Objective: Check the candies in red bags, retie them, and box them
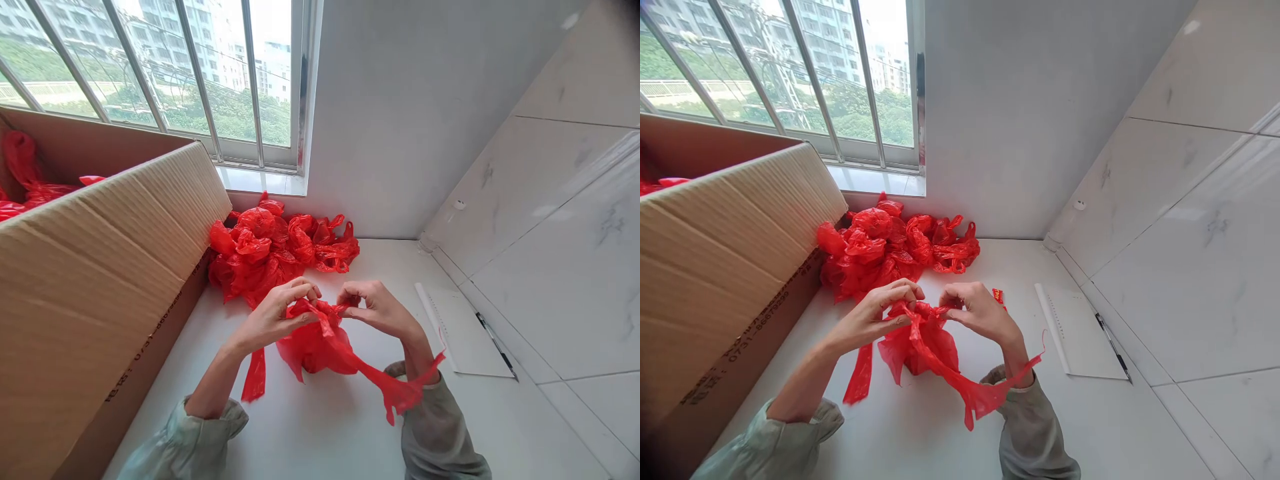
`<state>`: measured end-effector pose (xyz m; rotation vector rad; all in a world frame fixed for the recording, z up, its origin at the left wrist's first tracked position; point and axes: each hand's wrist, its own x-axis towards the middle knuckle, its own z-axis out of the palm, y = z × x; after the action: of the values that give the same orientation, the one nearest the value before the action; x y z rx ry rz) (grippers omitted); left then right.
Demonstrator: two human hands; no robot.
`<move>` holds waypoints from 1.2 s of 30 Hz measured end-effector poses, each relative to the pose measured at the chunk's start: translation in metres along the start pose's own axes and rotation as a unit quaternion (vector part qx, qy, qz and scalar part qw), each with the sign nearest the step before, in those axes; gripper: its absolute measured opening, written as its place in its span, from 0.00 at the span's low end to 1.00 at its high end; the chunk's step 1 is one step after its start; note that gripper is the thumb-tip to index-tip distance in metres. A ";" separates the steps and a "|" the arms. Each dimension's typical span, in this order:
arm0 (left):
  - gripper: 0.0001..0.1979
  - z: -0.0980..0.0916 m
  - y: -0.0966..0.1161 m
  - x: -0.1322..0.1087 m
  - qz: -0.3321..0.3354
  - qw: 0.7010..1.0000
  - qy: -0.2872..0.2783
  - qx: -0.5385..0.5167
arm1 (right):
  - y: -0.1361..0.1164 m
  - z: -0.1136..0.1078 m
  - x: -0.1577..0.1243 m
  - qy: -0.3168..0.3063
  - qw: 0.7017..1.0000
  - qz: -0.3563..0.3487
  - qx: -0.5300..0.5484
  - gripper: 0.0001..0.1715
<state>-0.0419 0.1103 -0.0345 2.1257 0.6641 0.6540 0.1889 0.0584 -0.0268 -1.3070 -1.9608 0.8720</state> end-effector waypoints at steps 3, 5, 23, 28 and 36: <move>0.03 -0.004 -0.010 0.000 -0.051 0.999 0.006 -0.002 | 0.008 -0.004 -0.001 -0.024 0.999 0.024 -0.005 0.06; 0.05 -0.007 -0.015 -0.002 -0.088 0.996 -0.007 -0.019 | 0.014 -0.004 -0.001 -0.043 0.999 0.025 -0.005 0.07; 0.16 -0.026 -0.024 -0.019 -0.236 0.965 -0.047 -0.102 | 0.033 -0.006 0.002 -0.087 0.990 0.103 -0.043 0.08; 0.30 -0.032 -0.025 -0.018 -0.250 0.964 0.028 -0.083 | 0.038 -0.009 -0.003 -0.081 0.986 0.128 -0.074 0.06; 0.18 0.000 0.012 -0.009 -0.023 0.993 0.067 0.096 | 0.021 -0.006 -0.001 -0.082 0.995 0.051 -0.017 0.03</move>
<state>-0.0458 0.0983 -0.0270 2.2483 0.8776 0.7375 0.2058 0.0646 -0.0402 -1.4043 -2.0557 1.0285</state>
